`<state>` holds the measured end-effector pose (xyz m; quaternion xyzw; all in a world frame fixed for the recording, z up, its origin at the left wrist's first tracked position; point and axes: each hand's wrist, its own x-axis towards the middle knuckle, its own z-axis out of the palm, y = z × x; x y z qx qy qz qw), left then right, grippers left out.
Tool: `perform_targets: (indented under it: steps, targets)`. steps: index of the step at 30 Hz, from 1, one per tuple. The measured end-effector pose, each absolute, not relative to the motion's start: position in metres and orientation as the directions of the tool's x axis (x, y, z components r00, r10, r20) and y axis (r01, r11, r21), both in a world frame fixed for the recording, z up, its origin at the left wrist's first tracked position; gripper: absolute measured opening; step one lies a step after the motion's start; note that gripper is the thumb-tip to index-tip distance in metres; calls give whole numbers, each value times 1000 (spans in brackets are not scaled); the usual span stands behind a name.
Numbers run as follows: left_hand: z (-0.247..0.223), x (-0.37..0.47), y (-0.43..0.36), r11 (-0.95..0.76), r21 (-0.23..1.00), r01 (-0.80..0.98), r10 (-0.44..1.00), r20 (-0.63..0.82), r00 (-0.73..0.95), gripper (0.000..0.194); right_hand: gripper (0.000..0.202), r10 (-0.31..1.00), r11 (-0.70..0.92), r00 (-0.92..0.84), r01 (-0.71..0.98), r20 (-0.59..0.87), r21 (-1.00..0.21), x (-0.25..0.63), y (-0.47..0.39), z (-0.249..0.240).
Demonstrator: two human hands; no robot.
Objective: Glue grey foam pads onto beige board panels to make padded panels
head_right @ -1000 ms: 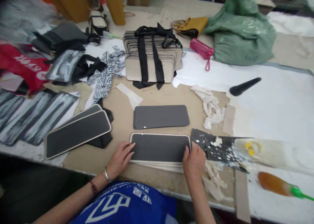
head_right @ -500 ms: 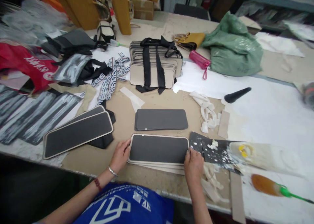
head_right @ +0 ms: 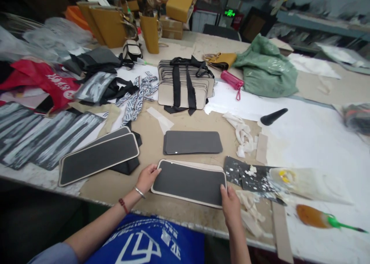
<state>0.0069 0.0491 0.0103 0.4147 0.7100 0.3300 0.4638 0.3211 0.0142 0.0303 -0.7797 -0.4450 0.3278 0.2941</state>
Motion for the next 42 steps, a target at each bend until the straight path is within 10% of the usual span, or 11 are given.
perform_targets:
  steps: [19, 25, 31, 42]
  targets:
    - [16, 0, 50, 433, 791, 432, 902, -381, -204, 17, 42, 877, -454, 434, 616, -204, -644, 312, 1, 6]
    - [21, 5, 46, -174, 588, 790, 985, 97, 146, 26, 37, 868, -465, 470, 654, -160, -597, 314, -4, -5]
    - [17, 14, 61, -392, 288, 874, 906, -45, 421, 34, 32, 880, -448, 446, 660, -164, -603, 312, -3, 0]
    - [5, -3, 53, -456, 434, 777, 890, 200, 411, 27, 33, 863, -476, 464, 618, -198, -626, 307, -2, 11]
